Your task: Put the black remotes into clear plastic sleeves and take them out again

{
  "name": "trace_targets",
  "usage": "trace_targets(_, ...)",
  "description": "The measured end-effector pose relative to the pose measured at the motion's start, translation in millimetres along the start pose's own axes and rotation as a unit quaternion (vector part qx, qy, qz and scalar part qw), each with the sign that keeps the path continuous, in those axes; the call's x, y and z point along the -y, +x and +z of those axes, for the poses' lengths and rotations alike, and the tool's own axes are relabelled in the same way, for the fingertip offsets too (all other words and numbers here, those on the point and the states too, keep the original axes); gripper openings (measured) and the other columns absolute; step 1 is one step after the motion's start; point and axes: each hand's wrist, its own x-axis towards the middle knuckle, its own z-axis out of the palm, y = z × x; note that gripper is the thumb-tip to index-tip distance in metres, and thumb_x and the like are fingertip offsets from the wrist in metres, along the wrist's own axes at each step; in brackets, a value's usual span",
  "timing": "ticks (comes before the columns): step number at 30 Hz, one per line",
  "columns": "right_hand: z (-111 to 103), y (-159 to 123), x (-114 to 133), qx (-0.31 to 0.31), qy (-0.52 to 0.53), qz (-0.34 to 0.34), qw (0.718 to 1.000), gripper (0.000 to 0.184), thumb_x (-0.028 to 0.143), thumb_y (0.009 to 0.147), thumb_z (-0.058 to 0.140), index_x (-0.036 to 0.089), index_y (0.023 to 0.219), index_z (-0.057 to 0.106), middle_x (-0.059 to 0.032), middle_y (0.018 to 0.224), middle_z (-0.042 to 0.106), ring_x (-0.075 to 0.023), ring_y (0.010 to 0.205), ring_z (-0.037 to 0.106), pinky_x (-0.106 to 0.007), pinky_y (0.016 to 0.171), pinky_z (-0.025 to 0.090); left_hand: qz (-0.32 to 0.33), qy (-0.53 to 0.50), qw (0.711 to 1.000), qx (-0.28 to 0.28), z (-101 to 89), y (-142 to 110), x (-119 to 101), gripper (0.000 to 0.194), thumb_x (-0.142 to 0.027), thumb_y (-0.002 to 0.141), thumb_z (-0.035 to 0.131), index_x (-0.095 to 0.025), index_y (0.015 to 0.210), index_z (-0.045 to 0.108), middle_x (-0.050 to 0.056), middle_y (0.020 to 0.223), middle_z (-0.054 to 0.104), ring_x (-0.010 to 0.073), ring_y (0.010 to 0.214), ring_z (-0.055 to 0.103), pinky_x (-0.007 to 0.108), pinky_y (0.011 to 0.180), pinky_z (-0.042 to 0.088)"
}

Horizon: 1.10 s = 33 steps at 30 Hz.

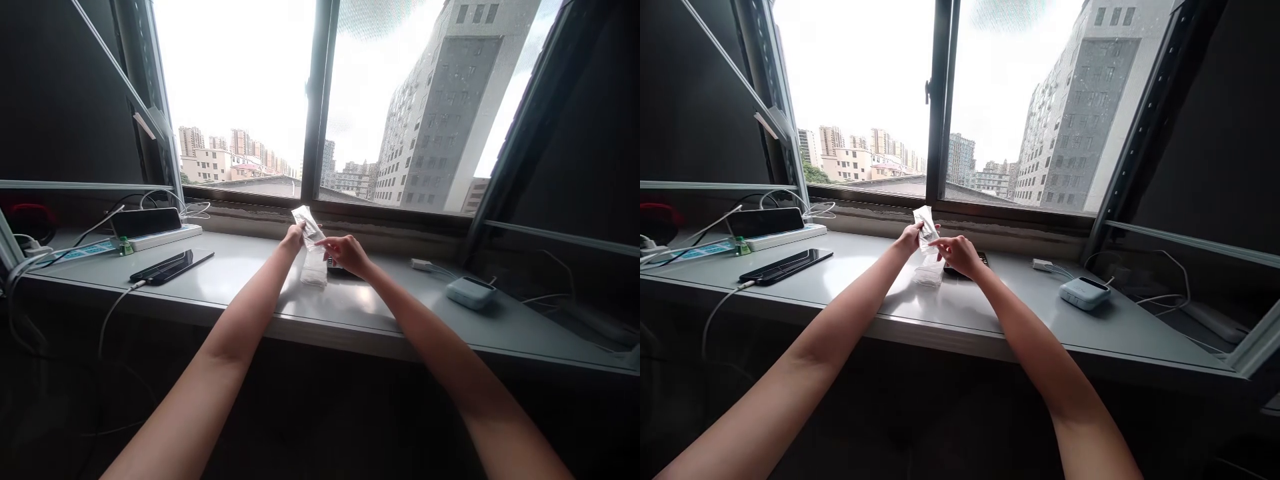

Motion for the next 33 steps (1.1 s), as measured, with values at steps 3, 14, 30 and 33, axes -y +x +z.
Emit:
trace_targets(3,-0.8,-0.2,2.0,0.019,0.016,-0.02,0.999,0.029,0.011,0.09,0.053,0.022,0.103,0.076,0.0051,0.064,0.072,-0.0078,0.048,0.062,-0.019,0.065,0.044,0.003,0.025,0.999,-0.033,-9.4,5.0,-11.9,0.041,-0.019,0.1,0.036,0.0,0.132,0.051,0.014,0.082,0.073,0.0211,0.067,0.07,0.031,0.069,0.058)
trace_targets(14,9.2,0.7,-3.4,0.089,-0.013,-0.095,0.991,0.02,0.035,0.087,0.069,0.025,0.103,0.076,-0.003,0.112,0.071,-0.0197,0.105,0.061,-0.028,0.084,0.043,-0.112,0.501,0.849,-0.121,-148.4,-12.8,-118.7,0.016,-0.023,0.081,0.069,-0.008,0.084,0.065,0.008,0.057,0.064,0.0186,0.038,0.057,0.025,0.036,0.043)
trace_targets(30,14.1,-0.6,2.5,0.122,-0.056,-0.082,0.988,0.016,0.016,0.087,0.065,0.023,0.093,0.078,-0.0026,0.101,0.074,-0.0169,0.092,0.067,-0.026,0.079,0.046,0.007,0.903,0.414,-0.117,-109.4,-17.7,-106.8,0.039,-0.038,0.075,0.067,-0.01,0.101,0.07,0.028,0.119,0.062,0.0423,0.118,0.056,0.046,0.092,0.045)
trace_targets(33,14.0,1.8,0.3,0.02,-0.096,0.009,0.995,0.015,0.016,0.087,0.063,0.022,0.089,0.077,-0.0018,0.097,0.075,-0.0162,0.083,0.068,-0.024,0.071,0.046,0.091,0.904,0.405,-0.107,-85.9,-18.8,-89.4,0.038,-0.035,0.085,0.053,-0.012,0.109,0.069,0.025,0.129,0.058,0.0374,0.122,0.053,0.043,0.092,0.044)
